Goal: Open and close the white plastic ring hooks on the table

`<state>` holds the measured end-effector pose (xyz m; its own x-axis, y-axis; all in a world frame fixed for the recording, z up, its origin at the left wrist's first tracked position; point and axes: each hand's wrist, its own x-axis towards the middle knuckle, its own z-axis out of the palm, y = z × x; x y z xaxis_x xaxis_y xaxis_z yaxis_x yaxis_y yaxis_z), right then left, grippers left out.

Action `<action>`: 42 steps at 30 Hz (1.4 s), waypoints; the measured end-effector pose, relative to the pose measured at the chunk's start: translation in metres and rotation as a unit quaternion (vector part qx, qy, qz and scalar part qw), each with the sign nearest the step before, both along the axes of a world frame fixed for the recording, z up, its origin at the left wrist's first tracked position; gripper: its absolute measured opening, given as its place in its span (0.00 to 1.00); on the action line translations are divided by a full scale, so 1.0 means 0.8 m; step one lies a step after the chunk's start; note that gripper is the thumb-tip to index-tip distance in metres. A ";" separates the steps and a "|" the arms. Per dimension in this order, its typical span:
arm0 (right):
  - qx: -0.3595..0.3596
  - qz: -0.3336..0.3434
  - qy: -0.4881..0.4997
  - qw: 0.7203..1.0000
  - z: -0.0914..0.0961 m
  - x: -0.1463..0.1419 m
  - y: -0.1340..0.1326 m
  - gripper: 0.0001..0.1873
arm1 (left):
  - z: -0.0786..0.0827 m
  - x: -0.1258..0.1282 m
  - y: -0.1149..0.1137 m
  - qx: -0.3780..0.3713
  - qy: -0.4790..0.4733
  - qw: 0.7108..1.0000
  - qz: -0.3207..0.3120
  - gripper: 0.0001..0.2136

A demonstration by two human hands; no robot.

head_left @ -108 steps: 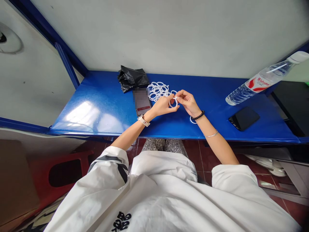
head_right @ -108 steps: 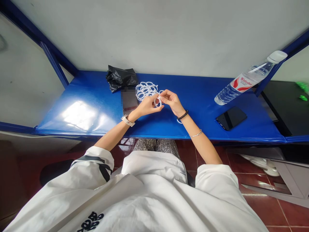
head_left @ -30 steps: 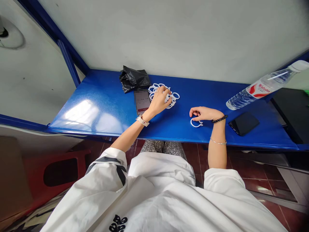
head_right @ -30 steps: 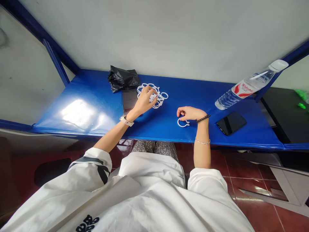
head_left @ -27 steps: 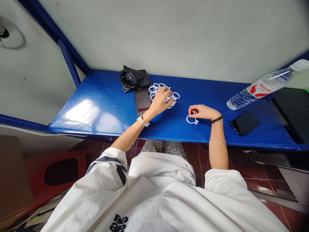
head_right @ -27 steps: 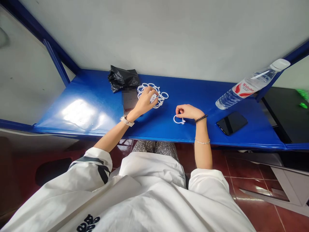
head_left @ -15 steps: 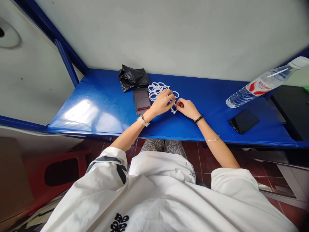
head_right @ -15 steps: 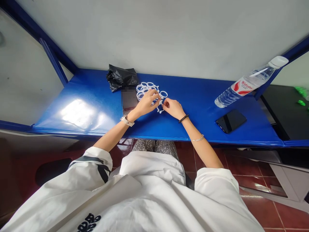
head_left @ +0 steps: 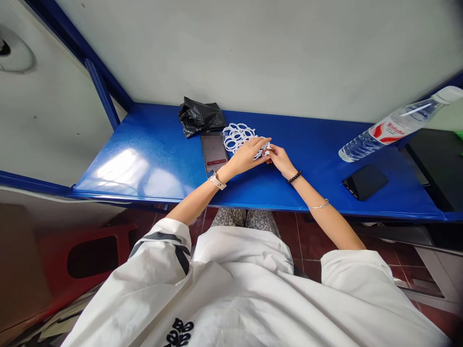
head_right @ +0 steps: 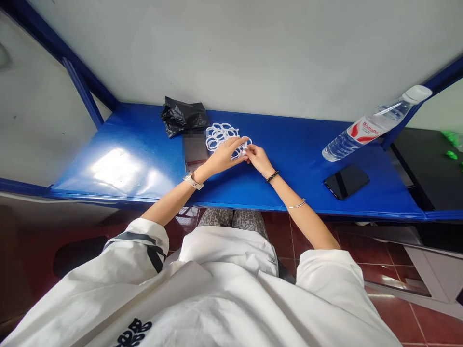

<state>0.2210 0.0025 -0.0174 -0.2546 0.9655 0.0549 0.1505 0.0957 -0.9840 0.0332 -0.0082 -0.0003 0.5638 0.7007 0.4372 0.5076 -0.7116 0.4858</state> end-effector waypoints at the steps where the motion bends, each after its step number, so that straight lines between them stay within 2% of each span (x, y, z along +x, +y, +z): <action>1: 0.002 0.005 0.003 1.000 -0.001 0.000 0.000 0.29 | 0.000 0.000 0.000 0.001 0.000 1.000 -0.001 0.24; 12: 0.021 0.015 -0.009 1.000 -0.004 0.001 0.002 0.25 | 0.007 -0.001 -0.003 -0.012 0.004 1.000 0.011 0.19; 19: 0.039 -0.004 0.016 0.999 0.005 0.000 -0.003 0.24 | 0.017 -0.002 -0.008 -0.016 0.021 0.998 0.059 0.18; 27: 0.080 -0.005 0.081 0.994 0.022 -0.002 -0.014 0.22 | 0.020 -0.004 -0.007 -0.013 0.007 0.993 0.121 0.16; 36: 0.120 -0.003 0.056 0.991 0.026 0.000 -0.018 0.29 | 0.024 -0.003 -0.011 -0.028 0.002 0.991 0.128 0.13; 42: 0.124 -0.006 0.022 0.992 0.028 0.000 -0.020 0.30 | 0.026 -0.003 -0.012 -0.041 0.012 0.991 0.126 0.14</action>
<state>0.2214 -0.0136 0.0052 -0.2355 0.9240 0.3014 0.1097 0.3334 -0.9364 0.0309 -0.0177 0.0204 0.3754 0.8537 0.3609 0.6767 -0.5185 0.5227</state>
